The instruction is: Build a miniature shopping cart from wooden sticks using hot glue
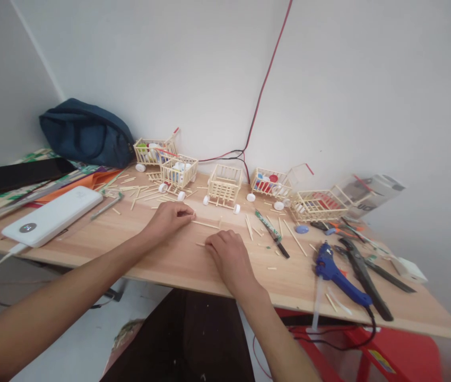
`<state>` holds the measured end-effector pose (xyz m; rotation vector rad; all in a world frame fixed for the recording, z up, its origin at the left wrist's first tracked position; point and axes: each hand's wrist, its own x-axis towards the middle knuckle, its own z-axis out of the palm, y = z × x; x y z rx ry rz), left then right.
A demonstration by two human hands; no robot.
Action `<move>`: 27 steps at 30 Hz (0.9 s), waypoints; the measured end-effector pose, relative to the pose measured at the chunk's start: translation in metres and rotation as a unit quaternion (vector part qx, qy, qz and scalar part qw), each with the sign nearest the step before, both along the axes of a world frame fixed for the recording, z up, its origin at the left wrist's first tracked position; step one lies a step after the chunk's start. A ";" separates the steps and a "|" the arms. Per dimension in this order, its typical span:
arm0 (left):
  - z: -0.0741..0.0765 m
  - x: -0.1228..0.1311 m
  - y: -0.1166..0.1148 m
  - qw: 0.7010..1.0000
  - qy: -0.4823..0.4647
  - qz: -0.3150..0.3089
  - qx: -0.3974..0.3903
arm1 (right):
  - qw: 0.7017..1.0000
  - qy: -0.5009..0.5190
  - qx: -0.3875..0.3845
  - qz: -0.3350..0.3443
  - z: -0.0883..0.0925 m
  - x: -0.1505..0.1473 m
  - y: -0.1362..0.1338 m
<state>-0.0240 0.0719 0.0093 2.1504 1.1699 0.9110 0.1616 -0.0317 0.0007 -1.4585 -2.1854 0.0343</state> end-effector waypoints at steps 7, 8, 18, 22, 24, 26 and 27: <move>0.002 0.000 0.000 1.000 0.005 -0.001 -0.009 | 0.984 0.016 0.125 -0.128 0.036 0.056 -0.022; 0.003 0.000 0.000 1.000 0.005 0.001 -0.010 | 0.975 0.002 0.131 -0.178 0.044 0.074 -0.029; 0.004 0.000 0.001 1.000 0.014 0.012 -0.009 | 0.897 -0.154 -0.101 -0.403 0.022 0.235 -0.107; 0.005 0.000 0.001 1.000 0.015 0.023 -0.009 | 0.889 -0.157 -0.149 -0.403 0.016 0.229 -0.105; 0.005 0.001 0.001 1.000 0.014 0.024 -0.008 | 0.886 -0.168 -0.151 -0.406 0.018 0.223 -0.100; 0.005 0.001 0.001 1.000 0.010 0.020 -0.007 | 0.881 -0.177 -0.154 -0.411 0.019 0.221 -0.095; 0.005 0.001 0.001 1.000 0.009 0.017 -0.009 | 0.878 -0.181 -0.156 -0.415 0.019 0.221 -0.093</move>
